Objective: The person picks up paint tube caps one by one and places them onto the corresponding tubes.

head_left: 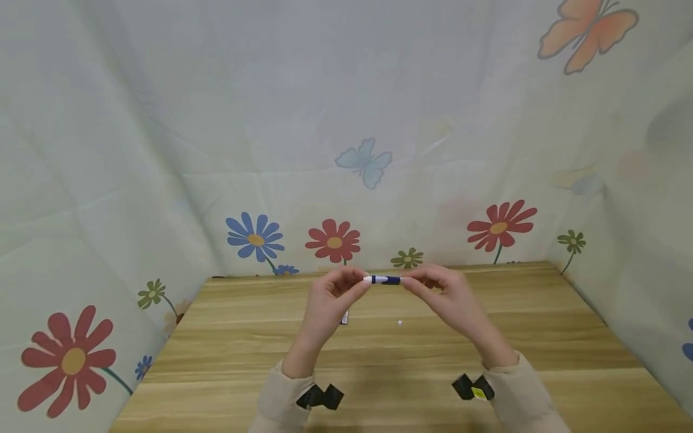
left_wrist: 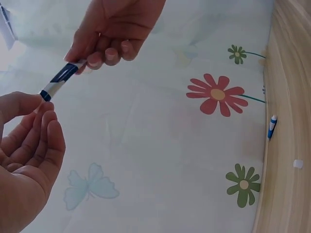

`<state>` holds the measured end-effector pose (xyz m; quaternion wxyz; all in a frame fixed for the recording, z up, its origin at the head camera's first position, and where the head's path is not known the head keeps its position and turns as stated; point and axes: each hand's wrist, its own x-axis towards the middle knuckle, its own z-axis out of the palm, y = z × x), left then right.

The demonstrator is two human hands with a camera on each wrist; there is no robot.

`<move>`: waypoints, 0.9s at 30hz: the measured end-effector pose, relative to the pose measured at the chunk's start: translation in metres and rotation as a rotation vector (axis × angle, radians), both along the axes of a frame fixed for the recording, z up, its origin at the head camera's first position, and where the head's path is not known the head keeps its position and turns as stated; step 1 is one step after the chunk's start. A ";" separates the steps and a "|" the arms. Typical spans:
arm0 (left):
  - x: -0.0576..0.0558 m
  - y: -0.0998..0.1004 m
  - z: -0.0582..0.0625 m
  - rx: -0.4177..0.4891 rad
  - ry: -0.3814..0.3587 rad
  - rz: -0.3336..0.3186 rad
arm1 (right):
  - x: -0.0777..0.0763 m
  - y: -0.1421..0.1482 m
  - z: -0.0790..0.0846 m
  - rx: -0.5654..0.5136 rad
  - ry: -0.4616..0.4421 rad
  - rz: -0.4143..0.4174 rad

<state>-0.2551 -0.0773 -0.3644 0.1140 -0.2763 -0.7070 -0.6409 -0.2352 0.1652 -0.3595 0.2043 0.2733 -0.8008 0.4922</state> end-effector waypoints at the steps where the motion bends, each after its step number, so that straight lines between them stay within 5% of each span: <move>1: 0.000 0.000 0.000 -0.008 0.006 -0.002 | -0.001 0.000 0.000 -0.011 -0.025 0.010; 10: 0.002 0.002 0.001 -0.050 0.021 -0.044 | -0.004 0.000 -0.003 -0.079 -0.196 0.161; 19: 0.005 0.001 0.002 -0.051 0.023 -0.008 | -0.005 -0.001 -0.003 -0.021 -0.247 0.173; 23: 0.004 -0.001 0.001 -0.031 0.004 0.017 | -0.005 0.000 -0.006 -0.018 -0.185 0.130; 27: 0.002 -0.002 0.001 -0.021 0.000 0.032 | -0.004 0.003 -0.008 -0.017 -0.005 0.069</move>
